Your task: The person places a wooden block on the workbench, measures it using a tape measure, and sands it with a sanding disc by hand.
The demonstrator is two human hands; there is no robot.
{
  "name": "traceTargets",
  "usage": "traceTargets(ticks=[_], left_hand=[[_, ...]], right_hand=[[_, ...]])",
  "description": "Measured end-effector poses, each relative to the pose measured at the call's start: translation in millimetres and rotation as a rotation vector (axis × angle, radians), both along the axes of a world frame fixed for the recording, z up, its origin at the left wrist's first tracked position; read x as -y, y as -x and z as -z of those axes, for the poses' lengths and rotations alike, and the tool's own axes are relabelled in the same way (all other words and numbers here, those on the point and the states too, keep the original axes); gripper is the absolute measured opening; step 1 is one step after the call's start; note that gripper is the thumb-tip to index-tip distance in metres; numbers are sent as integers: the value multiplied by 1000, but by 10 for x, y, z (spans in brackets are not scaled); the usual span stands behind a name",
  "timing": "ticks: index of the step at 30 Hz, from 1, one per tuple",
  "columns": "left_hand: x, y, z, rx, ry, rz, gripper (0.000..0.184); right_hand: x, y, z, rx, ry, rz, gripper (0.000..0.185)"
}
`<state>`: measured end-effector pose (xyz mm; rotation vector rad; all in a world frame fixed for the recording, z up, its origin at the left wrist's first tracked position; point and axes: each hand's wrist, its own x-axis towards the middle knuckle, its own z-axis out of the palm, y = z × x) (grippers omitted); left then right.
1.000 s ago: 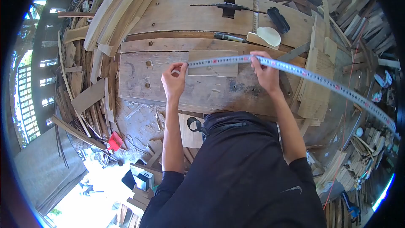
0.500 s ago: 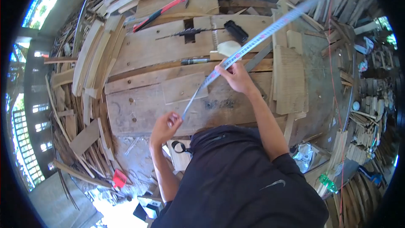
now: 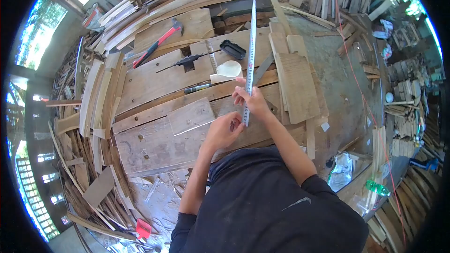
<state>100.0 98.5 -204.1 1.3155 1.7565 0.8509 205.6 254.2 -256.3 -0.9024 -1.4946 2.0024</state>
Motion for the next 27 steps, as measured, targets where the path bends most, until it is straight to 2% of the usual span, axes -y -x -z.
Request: traceTargets(ticks=[2,5,7,8,9,11,12,15,18,20,22,23,25,26,27], left_hand=[[-25,-110,31,2,-2,44,19],[56,-240,29,-6,76,122,22],[123,-351,23,43,144,145,25],[158,-382,33,47,153,143,25],[185,-419,31,70,157,173,26],[215,-478,43,121,159,225,29],[233,-480,13,131,166,211,29],[337,-345,-66,162,199,245,35],[594,-55,107,62,82,13,38],[721,213,196,-75,97,-140,41],[859,439,213,-384,36,-248,54],[875,571,209,-382,27,-250,54],[958,743,134,-574,116,-316,81],[943,833,169,-564,113,-326,81],[957,920,228,-616,103,-353,92]], right_hand=[[83,-156,41,4,147,116,58],[215,-385,89,53,115,211,62],[283,-503,138,114,74,176,61],[369,-575,169,107,167,204,47],[421,-611,204,115,175,196,47],[492,-676,276,63,107,105,34],[571,-673,257,47,22,161,28],[664,-749,74,128,-105,198,29],[643,-873,143,201,-226,231,28],[637,-971,195,245,-264,254,28],[714,-1090,95,326,-309,236,28],[746,-1144,51,364,-332,222,28],[843,-1275,112,408,-402,239,27],[846,-1314,125,433,-431,239,28],[812,-1340,175,509,-513,229,28]])
